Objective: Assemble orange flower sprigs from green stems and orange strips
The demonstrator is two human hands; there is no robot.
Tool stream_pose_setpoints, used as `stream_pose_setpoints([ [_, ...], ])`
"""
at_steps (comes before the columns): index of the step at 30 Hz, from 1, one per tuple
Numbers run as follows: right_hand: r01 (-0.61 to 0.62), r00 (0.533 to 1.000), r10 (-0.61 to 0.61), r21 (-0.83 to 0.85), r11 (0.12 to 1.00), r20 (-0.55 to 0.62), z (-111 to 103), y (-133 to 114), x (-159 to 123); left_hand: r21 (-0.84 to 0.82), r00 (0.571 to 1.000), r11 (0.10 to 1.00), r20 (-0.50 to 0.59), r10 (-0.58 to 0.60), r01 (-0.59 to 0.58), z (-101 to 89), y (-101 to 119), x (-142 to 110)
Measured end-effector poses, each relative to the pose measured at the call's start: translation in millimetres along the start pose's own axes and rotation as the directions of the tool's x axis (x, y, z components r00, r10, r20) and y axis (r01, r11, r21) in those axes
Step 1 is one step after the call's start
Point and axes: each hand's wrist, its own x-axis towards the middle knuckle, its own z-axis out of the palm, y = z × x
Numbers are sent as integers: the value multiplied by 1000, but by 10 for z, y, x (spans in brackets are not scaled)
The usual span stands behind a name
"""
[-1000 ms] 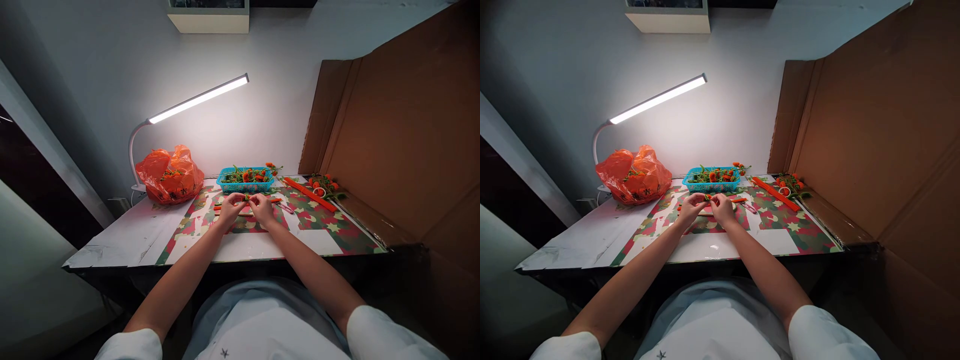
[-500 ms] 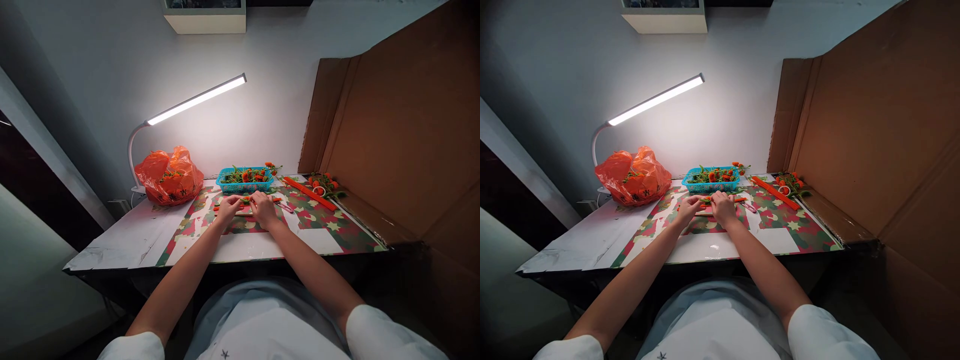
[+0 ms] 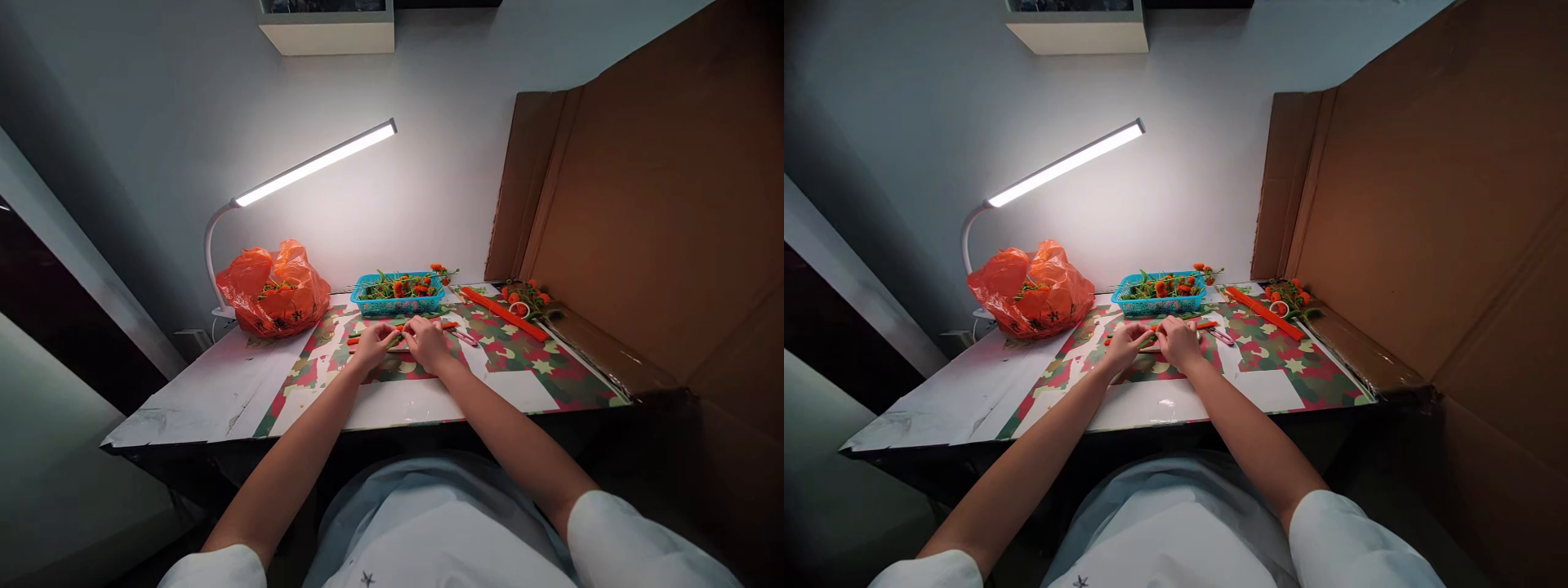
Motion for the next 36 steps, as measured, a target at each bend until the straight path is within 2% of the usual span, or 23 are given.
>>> stream_pose_setpoints([
  [3, -131, 991, 131, 70, 989, -7, 24, -14, 19, 139, 986, 978, -45, 162, -154, 44, 5, -15],
  [6, -224, 974, 226, 84, 971, -21, 43, -35, 37, 281, 941, 911, -62, 332, -303, 93, 34, -26],
  [8, -246, 968, 248, 52, 968, -34, 54, -47, 41, 335, 920, 873, -46, 390, -354, 124, 51, -29],
  [10, -227, 972, 226, 2, 974, -61, 62, -52, 36, 344, 918, 867, -34, 395, -361, 145, 61, -31],
  [12, -180, 980, 176, -34, 983, -96, 68, -49, 28, 324, 930, 887, -54, 364, -329, 152, 63, -31],
  [14, -124, 986, 121, -20, 992, -114, 69, -36, 25, 260, 953, 933, -103, 283, -249, 144, 60, -31],
  [16, -86, 989, 93, 73, 994, -113, 65, -13, 37, 140, 980, 981, -134, 150, -131, 127, 57, -29],
  [18, -84, 988, 112, 242, 967, -102, 58, 18, 64, -15, 993, 1000, -121, 10, -12, 107, 58, -25],
  [21, -138, 974, 210, 507, 851, -87, 46, 69, 111, -256, 987, 958, -59, -152, 132, 91, 71, -18],
  [24, -178, 949, 300, 618, 766, -98, 41, 112, 138, -413, 965, 879, -3, -263, 239, 88, 100, -16],
  [27, -159, 951, 286, 611, 775, -115, 44, 136, 138, -450, 954, 849, 18, -301, 276, 80, 143, -24],
  [32, 8, 992, 57, 501, 865, -115, 38, 171, 131, -397, 949, 864, 74, -307, 310, 40, 187, -30],
  [36, -14, 997, 50, 490, 871, -60, 39, 210, 135, -337, 959, 898, 71, -274, 282, 18, 171, -14],
])
